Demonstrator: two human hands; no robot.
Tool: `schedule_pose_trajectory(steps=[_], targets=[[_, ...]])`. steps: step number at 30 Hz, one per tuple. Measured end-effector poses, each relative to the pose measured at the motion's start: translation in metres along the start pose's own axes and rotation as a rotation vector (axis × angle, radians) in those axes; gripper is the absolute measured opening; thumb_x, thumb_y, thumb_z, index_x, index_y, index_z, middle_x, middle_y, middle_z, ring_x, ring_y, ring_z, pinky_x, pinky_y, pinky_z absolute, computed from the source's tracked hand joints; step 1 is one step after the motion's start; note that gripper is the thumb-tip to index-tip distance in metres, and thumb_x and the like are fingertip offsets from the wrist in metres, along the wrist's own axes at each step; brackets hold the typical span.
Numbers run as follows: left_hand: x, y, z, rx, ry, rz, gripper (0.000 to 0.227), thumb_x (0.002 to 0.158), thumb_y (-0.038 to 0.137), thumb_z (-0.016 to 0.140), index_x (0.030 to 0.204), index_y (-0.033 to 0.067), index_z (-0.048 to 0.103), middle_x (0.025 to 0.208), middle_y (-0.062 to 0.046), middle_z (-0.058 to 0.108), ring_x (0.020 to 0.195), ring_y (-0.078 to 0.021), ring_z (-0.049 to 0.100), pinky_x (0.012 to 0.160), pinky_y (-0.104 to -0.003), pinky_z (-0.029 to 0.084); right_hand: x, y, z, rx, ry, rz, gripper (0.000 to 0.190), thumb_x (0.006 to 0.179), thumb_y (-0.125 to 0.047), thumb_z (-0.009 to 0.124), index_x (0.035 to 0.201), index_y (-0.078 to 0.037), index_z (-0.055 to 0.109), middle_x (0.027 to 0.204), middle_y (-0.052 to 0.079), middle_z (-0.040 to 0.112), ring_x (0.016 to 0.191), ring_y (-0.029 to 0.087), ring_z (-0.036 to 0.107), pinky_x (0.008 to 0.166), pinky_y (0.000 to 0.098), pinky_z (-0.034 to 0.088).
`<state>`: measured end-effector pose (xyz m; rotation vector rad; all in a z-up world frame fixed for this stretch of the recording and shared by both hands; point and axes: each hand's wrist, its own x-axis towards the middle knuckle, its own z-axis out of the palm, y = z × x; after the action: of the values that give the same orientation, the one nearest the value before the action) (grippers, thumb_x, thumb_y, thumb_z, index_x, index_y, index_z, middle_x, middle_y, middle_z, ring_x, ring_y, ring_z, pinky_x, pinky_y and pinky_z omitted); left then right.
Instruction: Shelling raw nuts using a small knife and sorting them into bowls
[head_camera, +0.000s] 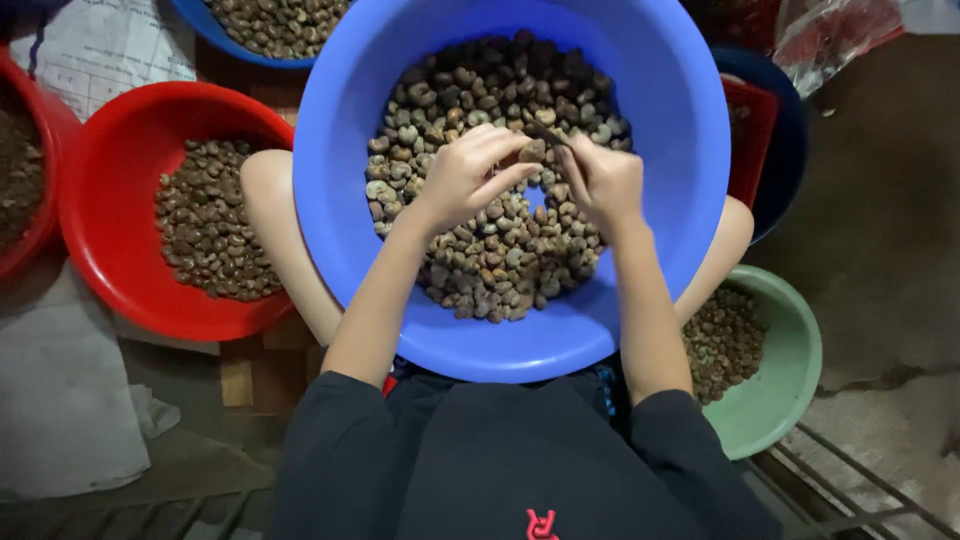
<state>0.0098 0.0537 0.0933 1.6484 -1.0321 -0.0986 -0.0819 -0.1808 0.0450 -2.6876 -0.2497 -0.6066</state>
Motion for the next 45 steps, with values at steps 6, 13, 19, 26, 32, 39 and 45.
schedule_pose_trajectory(steps=[6, 13, 19, 26, 32, 39, 45], targets=[[-0.001, -0.006, 0.004, -0.009, 0.009, -0.011, 0.027, 0.109, 0.027, 0.062, 0.117, 0.0032, 0.070, 0.096, -0.015, 0.073, 0.087, -0.0360, 0.070, 0.073, -0.043, 0.058, -0.025, 0.026, 0.034, -0.003, 0.052, -0.006, 0.026, 0.110, -0.026, 0.052, 0.087, -0.016, 0.059, 0.058, -0.001, 0.056, 0.050, 0.028, 0.060, 0.050, 0.0410, 0.049], [-0.011, -0.035, 0.030, 0.128, 0.030, 0.078, 0.019, 0.102, 0.028, 0.071, 0.106, 0.0092, 0.073, 0.083, -0.006, 0.071, 0.075, -0.0263, 0.068, 0.065, -0.035, 0.055, -0.004, -0.020, 0.014, 0.892, 0.140, 0.291, 0.033, 0.102, -0.027, 0.072, 0.119, -0.003, 0.058, 0.083, 0.005, 0.063, 0.078, 0.014, 0.066, 0.066, 0.0287, 0.049], [-0.016, -0.046, 0.046, 0.296, 0.043, 0.083, 0.025, 0.096, 0.036, 0.076, 0.098, 0.0130, 0.067, 0.077, -0.002, 0.066, 0.073, -0.0238, 0.068, 0.061, -0.035, 0.055, -0.013, 0.012, -0.013, 0.898, 0.282, 0.452, 0.019, 0.100, -0.007, 0.076, 0.111, -0.001, 0.063, 0.085, 0.015, 0.071, 0.070, 0.016, 0.068, 0.060, 0.0288, 0.053], [-0.039, -0.118, 0.064, 1.133, -0.303, -0.533, 0.085, 0.090, 0.069, 0.066, 0.142, 0.0027, 0.052, 0.135, -0.021, 0.050, 0.114, -0.0359, 0.048, 0.084, -0.049, 0.048, -0.021, 0.075, -0.060, 0.289, 1.039, 0.428, 0.035, 0.110, -0.027, 0.065, 0.132, -0.004, 0.051, 0.099, 0.012, 0.066, 0.072, 0.015, 0.049, 0.065, 0.0281, 0.042], [-0.055, -0.095, 0.119, 1.079, -0.457, -0.370, 0.044, 0.103, 0.038, 0.053, 0.127, 0.0020, 0.056, 0.118, -0.021, 0.058, 0.104, -0.0369, 0.063, 0.063, -0.039, 0.057, -0.014, 0.055, -0.048, 0.243, 0.844, 0.493, 0.049, 0.108, -0.028, 0.066, 0.132, 0.003, 0.036, 0.109, 0.013, 0.067, 0.093, 0.020, 0.072, 0.088, 0.0269, 0.063], [-0.091, -0.072, 0.180, 0.403, -0.478, -0.018, 0.035, 0.100, 0.036, 0.053, 0.082, 0.0090, 0.063, 0.073, -0.013, 0.071, 0.057, -0.0393, 0.066, 0.048, -0.049, 0.052, -0.004, 0.031, -0.040, 0.149, 0.126, 0.567, 0.021, 0.097, -0.013, 0.076, 0.108, 0.002, 0.067, 0.079, 0.010, 0.073, 0.056, 0.021, 0.062, 0.053, 0.0363, 0.050], [-0.081, -0.129, 0.186, 0.696, -0.279, 0.142, 0.018, 0.089, 0.037, 0.065, 0.097, 0.0206, 0.066, 0.082, 0.001, 0.065, 0.080, -0.0251, 0.069, 0.057, -0.039, 0.056, -0.027, 0.062, 0.024, -0.253, -0.403, 0.739, 0.043, 0.097, -0.042, 0.076, 0.125, -0.012, 0.063, 0.093, 0.023, 0.072, 0.087, 0.048, 0.075, 0.073, 0.0594, 0.060]])
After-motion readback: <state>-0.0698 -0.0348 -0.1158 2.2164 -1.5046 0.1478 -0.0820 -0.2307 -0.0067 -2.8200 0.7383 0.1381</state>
